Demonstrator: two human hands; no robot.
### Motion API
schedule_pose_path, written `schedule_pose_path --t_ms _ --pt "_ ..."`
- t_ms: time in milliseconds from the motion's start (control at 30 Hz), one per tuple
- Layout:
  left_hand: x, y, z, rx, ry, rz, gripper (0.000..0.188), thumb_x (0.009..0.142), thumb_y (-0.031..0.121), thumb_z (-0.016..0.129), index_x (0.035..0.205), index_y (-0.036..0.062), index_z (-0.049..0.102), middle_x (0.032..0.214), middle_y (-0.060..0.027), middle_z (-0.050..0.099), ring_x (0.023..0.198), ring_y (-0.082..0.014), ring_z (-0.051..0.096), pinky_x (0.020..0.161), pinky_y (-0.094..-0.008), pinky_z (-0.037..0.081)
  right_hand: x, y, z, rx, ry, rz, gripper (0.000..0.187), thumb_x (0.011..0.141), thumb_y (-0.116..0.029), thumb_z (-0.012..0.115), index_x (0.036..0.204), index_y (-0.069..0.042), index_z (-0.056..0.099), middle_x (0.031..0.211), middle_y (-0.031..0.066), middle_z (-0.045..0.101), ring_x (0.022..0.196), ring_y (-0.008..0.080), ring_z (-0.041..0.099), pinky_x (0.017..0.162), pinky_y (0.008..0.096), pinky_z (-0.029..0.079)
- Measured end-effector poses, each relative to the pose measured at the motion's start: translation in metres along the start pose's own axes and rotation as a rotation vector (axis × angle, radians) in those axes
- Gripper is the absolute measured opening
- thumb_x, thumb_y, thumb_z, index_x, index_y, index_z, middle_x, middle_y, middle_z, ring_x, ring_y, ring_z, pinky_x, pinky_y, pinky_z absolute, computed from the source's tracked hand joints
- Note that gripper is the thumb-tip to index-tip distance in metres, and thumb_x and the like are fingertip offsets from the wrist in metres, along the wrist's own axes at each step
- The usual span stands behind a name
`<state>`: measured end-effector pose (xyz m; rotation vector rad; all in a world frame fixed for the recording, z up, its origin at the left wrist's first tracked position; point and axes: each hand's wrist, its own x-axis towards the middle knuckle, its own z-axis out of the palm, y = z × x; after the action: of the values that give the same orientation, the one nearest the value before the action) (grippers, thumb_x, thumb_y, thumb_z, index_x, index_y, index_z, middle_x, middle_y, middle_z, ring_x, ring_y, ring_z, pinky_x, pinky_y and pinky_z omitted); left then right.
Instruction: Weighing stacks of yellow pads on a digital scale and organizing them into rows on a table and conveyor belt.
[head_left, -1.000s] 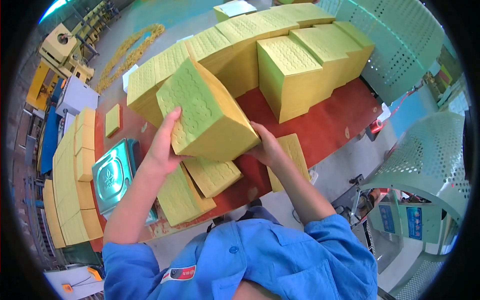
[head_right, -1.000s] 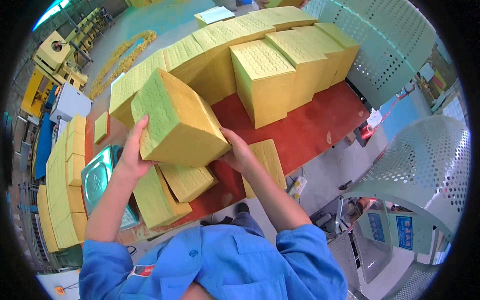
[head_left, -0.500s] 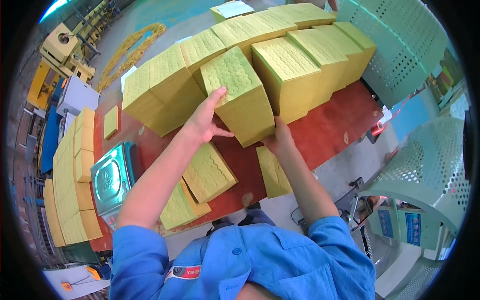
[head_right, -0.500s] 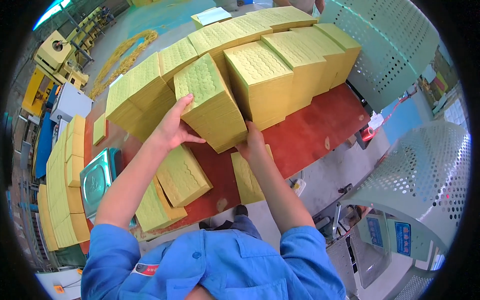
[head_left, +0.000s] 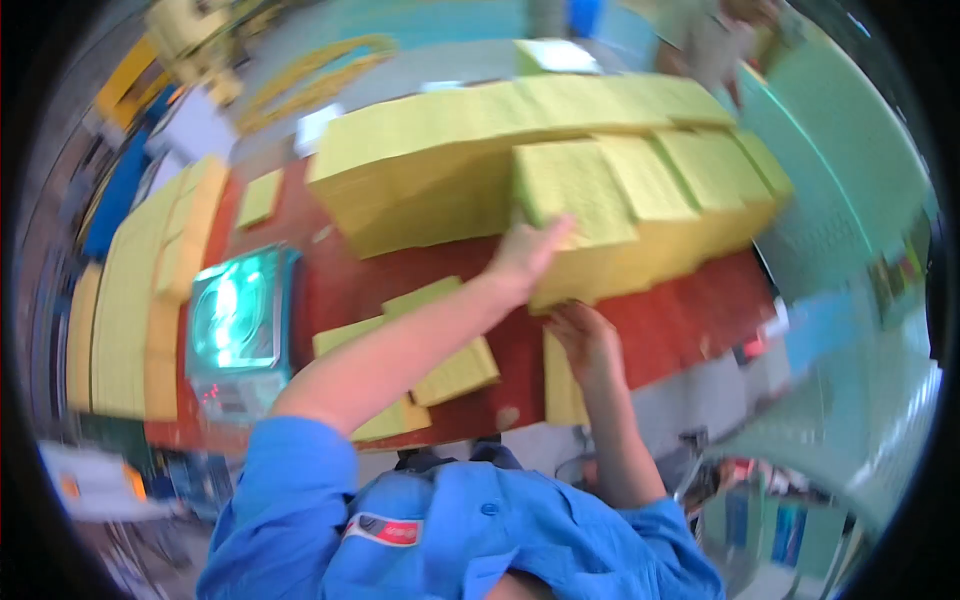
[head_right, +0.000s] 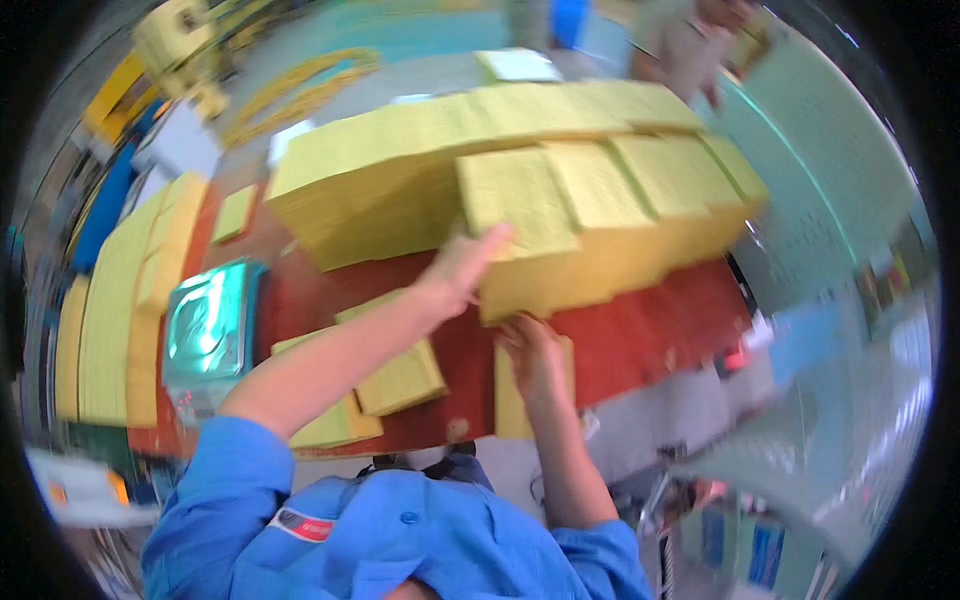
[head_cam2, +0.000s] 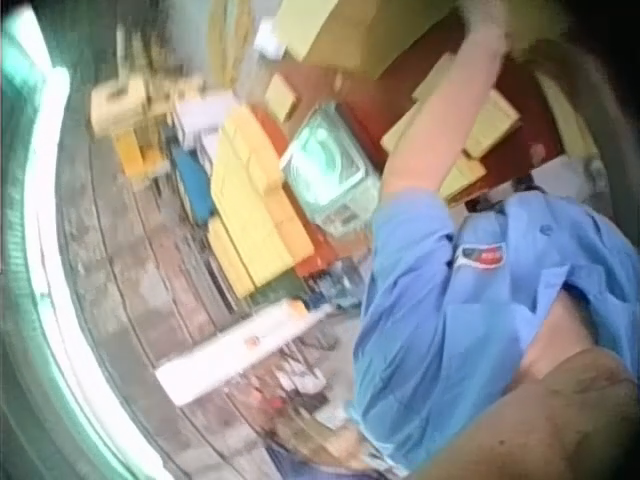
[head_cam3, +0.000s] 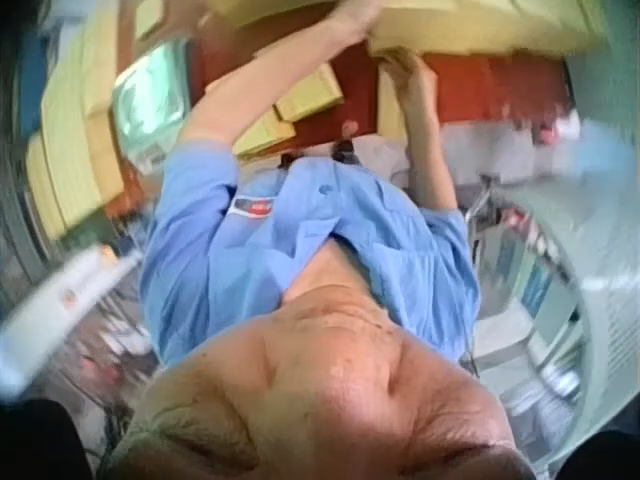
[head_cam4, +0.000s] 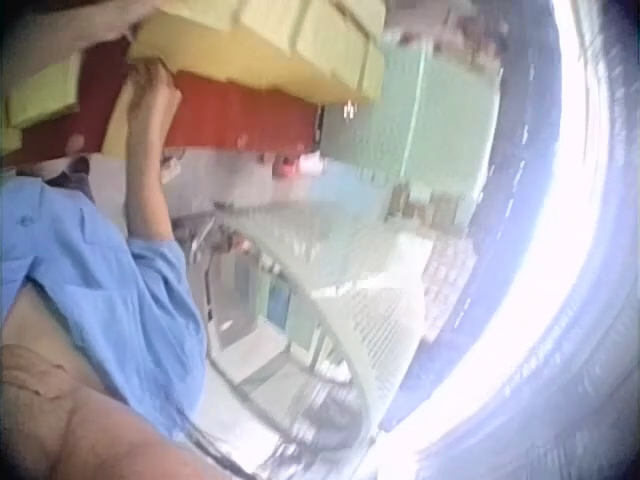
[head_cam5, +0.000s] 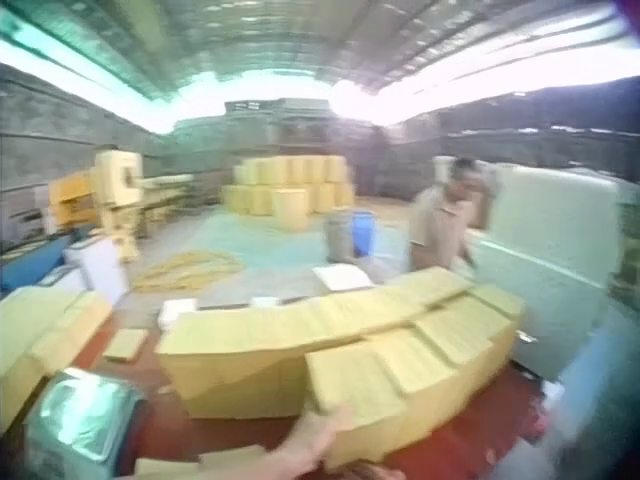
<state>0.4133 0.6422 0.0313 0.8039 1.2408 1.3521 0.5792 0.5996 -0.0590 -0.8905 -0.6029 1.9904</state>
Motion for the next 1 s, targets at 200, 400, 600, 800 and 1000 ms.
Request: schedule_pose_path --t_ms 200,400,600,800,1000 --pt "-0.008 0.006 -0.001 0.193 -0.108 -0.036 0.1 0.085 0.053 0.066 0.148 -0.011 0.023 0.15 -0.0303 0.033 0.14 -0.0352 0.036 0.114 -0.0402 0.032 -0.021 -0.002 -0.022 -0.011 0.003 -0.134 0.044 0.099 -0.017 0.048 0.136 0.005 0.045 0.132 0.0187 0.057 0.124 0.0339 0.055 0.103 0.0447 0.047" --pt "-0.136 0.088 -0.148 0.103 -0.298 0.167 0.104 0.09 0.054 0.06 0.153 -0.0084 0.006 0.161 -0.0259 0.009 0.149 -0.0308 0.016 0.119 -0.0413 0.024 -0.047 -0.001 0.067 -0.156 -0.307 -0.151 0.034 0.099 -0.014 0.052 0.13 -0.001 0.052 0.12 0.0092 0.062 0.102 0.0198 0.063 0.087 0.0315 0.053" --pt "-0.261 0.125 -0.383 0.072 0.165 0.052 0.064 0.095 0.044 0.06 0.141 0.0017 0.046 0.136 -0.0178 0.053 0.12 -0.0259 0.056 0.095 -0.0396 0.051 -0.1 0.054 0.238 -0.285 -0.513 -0.323 0.022 0.098 -0.009 0.048 0.114 0.004 0.056 0.096 0.0095 0.06 0.084 0.0167 0.059 0.076 0.0307 0.051" --pt "-0.391 0.101 -0.612 0.092 0.616 -0.062 0.051 0.093 0.044 0.062 0.123 0.0034 0.059 0.117 -0.0113 0.063 0.107 -0.0208 0.06 0.088 -0.0369 0.052 -0.149 0.181 0.388 -0.698 -0.671 -0.208 0.02 0.087 0.005 0.044 0.097 0.004 0.061 0.085 0.0142 0.066 0.084 0.0216 0.066 0.079 0.033 0.053" --pt "-0.388 0.107 -0.724 0.327 0.596 -0.043 0.052 0.095 0.042 0.06 0.123 -0.0016 0.059 0.118 -0.0156 0.065 0.106 -0.0253 0.063 0.09 -0.0381 0.052 -0.108 0.309 0.525 -0.987 -0.949 -0.093 0.024 0.093 0.0 0.051 0.115 0.004 0.06 0.102 0.0101 0.067 0.096 0.0145 0.063 0.086 0.0288 0.051"
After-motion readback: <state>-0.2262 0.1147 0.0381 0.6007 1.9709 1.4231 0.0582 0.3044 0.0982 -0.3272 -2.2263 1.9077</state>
